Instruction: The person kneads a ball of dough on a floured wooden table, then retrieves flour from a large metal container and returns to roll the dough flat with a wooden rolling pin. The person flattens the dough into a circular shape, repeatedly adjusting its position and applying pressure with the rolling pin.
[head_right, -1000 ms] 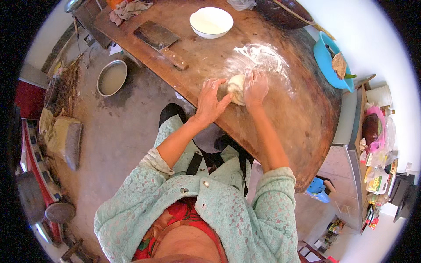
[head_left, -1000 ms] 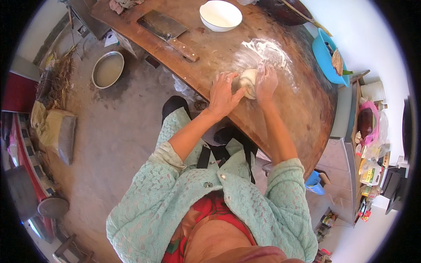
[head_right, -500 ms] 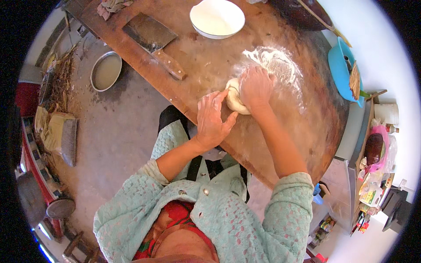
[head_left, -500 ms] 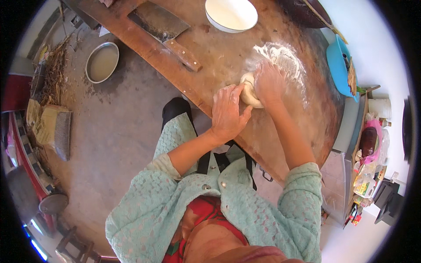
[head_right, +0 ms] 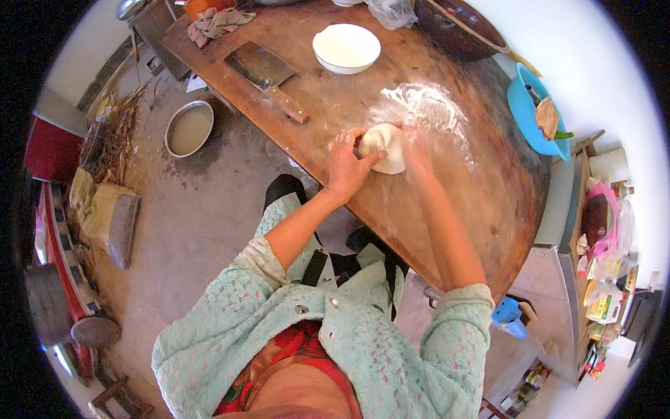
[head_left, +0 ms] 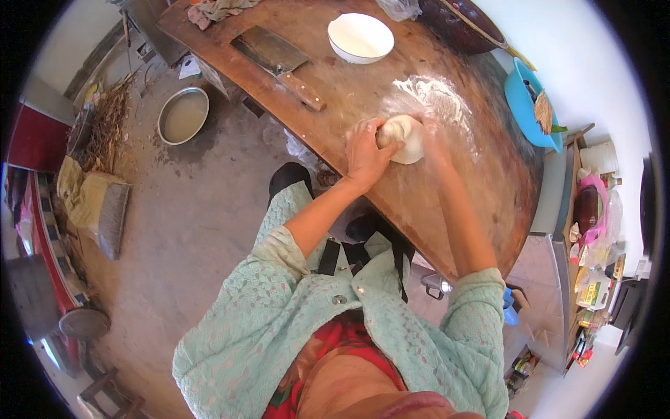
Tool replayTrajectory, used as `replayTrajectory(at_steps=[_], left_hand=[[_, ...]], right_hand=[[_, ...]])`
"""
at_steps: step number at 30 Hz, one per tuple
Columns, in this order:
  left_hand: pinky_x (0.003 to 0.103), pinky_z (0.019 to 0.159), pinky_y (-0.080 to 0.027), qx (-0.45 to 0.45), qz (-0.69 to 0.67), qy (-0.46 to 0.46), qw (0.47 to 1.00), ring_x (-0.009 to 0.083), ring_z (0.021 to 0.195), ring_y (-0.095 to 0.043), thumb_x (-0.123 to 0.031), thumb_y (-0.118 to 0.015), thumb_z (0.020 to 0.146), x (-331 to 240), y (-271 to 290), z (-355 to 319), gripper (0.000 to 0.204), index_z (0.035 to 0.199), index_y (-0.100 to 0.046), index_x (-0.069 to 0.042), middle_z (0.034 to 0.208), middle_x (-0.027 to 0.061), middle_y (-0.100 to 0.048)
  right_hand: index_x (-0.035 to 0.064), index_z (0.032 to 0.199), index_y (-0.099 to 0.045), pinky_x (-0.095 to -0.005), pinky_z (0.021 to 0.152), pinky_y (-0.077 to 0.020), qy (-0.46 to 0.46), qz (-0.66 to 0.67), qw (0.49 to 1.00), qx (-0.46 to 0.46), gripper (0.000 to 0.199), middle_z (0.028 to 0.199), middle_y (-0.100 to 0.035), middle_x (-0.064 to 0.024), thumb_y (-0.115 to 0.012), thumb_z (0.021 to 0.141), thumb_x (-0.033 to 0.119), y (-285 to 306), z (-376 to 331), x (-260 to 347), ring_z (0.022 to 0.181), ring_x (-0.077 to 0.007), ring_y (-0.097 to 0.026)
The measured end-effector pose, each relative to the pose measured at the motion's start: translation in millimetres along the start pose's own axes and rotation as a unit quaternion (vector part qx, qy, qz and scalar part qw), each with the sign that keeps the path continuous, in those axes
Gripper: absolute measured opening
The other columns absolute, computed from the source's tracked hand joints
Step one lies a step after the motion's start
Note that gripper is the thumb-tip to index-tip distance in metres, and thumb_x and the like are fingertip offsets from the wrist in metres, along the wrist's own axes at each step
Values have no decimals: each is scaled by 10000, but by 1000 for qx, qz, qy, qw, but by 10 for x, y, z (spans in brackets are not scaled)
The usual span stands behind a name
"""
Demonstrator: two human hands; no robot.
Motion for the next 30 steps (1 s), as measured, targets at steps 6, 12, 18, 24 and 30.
replayTrajectory(at_steps=[6, 12, 18, 24, 30], left_hand=[[442, 850, -426, 32, -69, -129, 989, 364, 985, -508, 25, -705, 590, -382, 39, -295, 455, 1008, -573, -96, 1066, 126, -576], [404, 819, -379, -30, 22, -105, 994, 320, 943, -541, 21, -630, 639, -276, 67, -252, 369, 986, -571, -93, 994, 85, -610], [440, 964, -324, -2, 40, -44, 998, 319, 1057, -512, -124, -696, 730, -174, -5, -80, 471, 1168, -546, -38, 1097, 135, -577], [505, 1007, -276, -20, 136, -28, 990, 359, 1134, -450, -384, -709, 807, -158, -18, -86, 620, 1229, -526, 32, 1198, 187, -517], [499, 1022, -264, -13, 184, -11, 983, 351, 1167, -435, -445, -740, 762, -153, -100, 17, 652, 1193, -566, 12, 1205, 158, -528]], right_hand=[[16, 987, -582, -411, 733, -458, 196, -300, 927, -109, 400, 921, -622, -178, -422, 1008, 382, 169, -607, 196, 845, -377, -589], [79, 988, -595, -428, 817, -390, 313, -452, 824, -137, 207, 945, -615, -98, -494, 901, 237, -235, -734, 395, 912, -299, -577], [47, 1062, -627, -442, 831, -432, 233, -559, 789, -102, 283, 1010, -650, -134, -522, 895, 249, -187, -65, 253, 957, -330, -596], [86, 1144, -645, -471, 873, -479, 30, -534, 838, -108, 331, 1059, -675, -174, -489, 956, 307, -41, 464, 245, 985, -372, -629], [47, 1099, -639, -401, 832, -499, 29, -142, 988, -60, 404, 961, -682, -164, -485, 973, 398, 144, 458, -310, 912, -265, -650]])
Point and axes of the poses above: each hand's wrist, its own z-axis towards the middle knuckle, its own y-axis out of the back of the hand, x = y × z, the point moved 8 cm from there along z, towards the middle knuckle
